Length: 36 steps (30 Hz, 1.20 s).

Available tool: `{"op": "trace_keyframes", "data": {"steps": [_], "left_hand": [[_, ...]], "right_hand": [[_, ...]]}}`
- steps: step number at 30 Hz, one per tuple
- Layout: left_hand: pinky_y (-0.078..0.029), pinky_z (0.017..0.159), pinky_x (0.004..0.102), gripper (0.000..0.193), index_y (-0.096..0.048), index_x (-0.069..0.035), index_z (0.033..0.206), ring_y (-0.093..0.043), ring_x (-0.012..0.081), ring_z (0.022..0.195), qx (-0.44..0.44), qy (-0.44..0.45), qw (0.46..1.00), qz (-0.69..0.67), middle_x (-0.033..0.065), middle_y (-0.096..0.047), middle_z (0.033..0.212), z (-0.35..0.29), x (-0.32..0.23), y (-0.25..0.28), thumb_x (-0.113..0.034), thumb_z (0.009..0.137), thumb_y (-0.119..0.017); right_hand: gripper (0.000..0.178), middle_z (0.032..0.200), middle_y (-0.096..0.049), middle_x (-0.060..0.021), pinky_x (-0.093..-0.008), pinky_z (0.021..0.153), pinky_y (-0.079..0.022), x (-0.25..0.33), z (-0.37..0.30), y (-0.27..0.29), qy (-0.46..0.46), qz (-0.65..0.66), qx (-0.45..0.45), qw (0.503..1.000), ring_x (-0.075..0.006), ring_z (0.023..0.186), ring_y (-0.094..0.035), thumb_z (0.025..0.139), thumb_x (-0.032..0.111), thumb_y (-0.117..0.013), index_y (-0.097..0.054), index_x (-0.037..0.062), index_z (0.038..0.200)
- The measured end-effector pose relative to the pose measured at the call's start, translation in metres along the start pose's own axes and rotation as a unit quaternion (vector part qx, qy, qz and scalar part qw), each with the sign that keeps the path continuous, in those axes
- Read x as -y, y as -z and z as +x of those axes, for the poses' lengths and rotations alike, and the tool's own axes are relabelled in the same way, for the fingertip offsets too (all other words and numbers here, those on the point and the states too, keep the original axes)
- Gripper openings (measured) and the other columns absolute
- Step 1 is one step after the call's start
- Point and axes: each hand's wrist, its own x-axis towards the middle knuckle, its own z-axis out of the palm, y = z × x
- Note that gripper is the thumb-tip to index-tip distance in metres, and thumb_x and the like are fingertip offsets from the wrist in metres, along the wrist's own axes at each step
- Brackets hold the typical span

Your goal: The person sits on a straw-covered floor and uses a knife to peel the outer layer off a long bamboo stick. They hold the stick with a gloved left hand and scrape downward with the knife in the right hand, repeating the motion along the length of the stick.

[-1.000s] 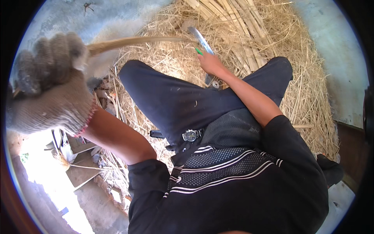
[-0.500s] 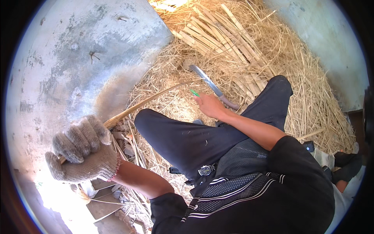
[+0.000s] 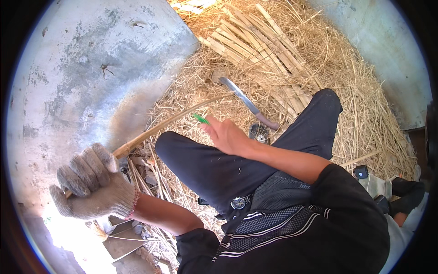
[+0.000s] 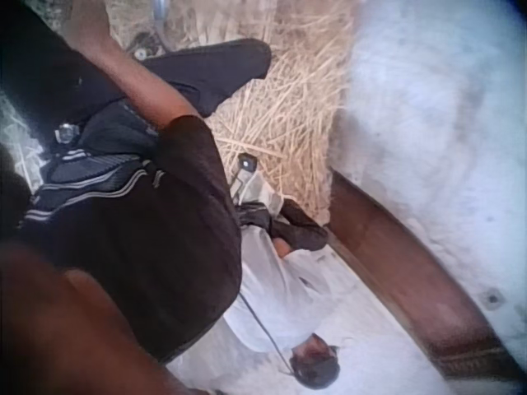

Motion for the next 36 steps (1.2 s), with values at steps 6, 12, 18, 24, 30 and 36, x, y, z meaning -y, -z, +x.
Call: {"op": "trace_keyframes", "data": {"steps": [6, 12, 18, 24, 30, 36], "left_hand": [[-0.021, 0.038, 0.0279, 0.043, -0.024, -0.02, 0.05, -0.013, 0.0104, 0.038, -0.028, -0.01, 0.999, 0.019, -0.0036, -0.015, 0.042, 0.004, 0.002, 0.003, -0.031, 0.087, -0.043], [-0.024, 0.037, 0.0279, 0.042, -0.025, -0.02, 0.051, -0.014, 0.0102, 0.037, -0.012, 0.006, 1.0, 0.005, -0.0033, -0.015, 0.042, 0.005, 0.005, -0.005, -0.031, 0.087, -0.042], [-0.024, 0.038, 0.0278, 0.041, -0.026, -0.02, 0.05, -0.014, 0.0107, 0.038, -0.054, -0.011, 0.997, 0.054, -0.0032, -0.016, 0.043, -0.002, -0.002, -0.005, -0.03, 0.086, -0.043], [-0.023, 0.033, 0.0271, 0.043, -0.025, -0.02, 0.049, -0.015, 0.0094, 0.035, -0.096, -0.037, 0.992, 0.077, -0.004, -0.019, 0.04, -0.002, 0.005, -0.015, -0.032, 0.087, -0.042], [-0.024, 0.039, 0.0287, 0.042, -0.027, -0.02, 0.049, -0.016, 0.0106, 0.038, -0.041, -0.006, 0.998, 0.053, -0.0033, -0.018, 0.042, 0.002, -0.002, -0.003, -0.032, 0.086, -0.042], [-0.021, 0.034, 0.0262, 0.04, -0.029, -0.019, 0.047, -0.016, 0.0092, 0.035, -0.05, -0.014, 0.998, 0.018, -0.0033, -0.02, 0.04, 0.005, 0.008, -0.008, -0.027, 0.084, -0.041]], "right_hand": [[0.039, 0.066, -0.06, -0.0277, -0.0537, 0.059, -0.049, -0.002, 0.015, 0.008, -0.074, -0.04, 0.039, 0.996, -0.0446, 0.062, -0.062, 0.102, 0.034, -0.042, -0.053, -0.0026, 0.108], [0.036, 0.067, -0.061, -0.0254, -0.0525, 0.063, -0.049, -0.07, 0.016, 0.009, -0.165, -0.094, -0.006, 0.982, -0.0434, 0.064, -0.063, 0.103, 0.034, -0.041, -0.054, 0.0008, 0.108], [0.035, 0.077, -0.064, -0.0256, -0.0497, 0.061, -0.05, -0.008, 0.015, 0.015, -0.065, -0.093, 0.074, 0.991, -0.0401, 0.061, -0.063, 0.103, 0.033, -0.04, -0.054, 0.0021, 0.113], [0.035, 0.078, -0.063, -0.0269, -0.0533, 0.064, -0.047, -0.069, 0.022, 0.004, -0.173, -0.067, 0.054, 0.981, -0.0418, 0.063, -0.063, 0.103, 0.033, -0.041, -0.053, 0.0012, 0.109], [0.038, 0.065, -0.059, -0.0235, -0.0512, 0.056, -0.047, -0.023, 0.022, 0.008, -0.128, -0.04, 0.051, 0.99, -0.0416, 0.058, -0.061, 0.103, 0.035, -0.04, -0.052, -0.0003, 0.106], [0.037, 0.068, -0.06, -0.0171, -0.0454, 0.056, -0.053, -0.053, 0.026, 0.008, -0.124, -0.148, 0.009, 0.981, -0.037, 0.058, -0.063, 0.104, 0.03, -0.038, -0.052, -0.0037, 0.109]]}}
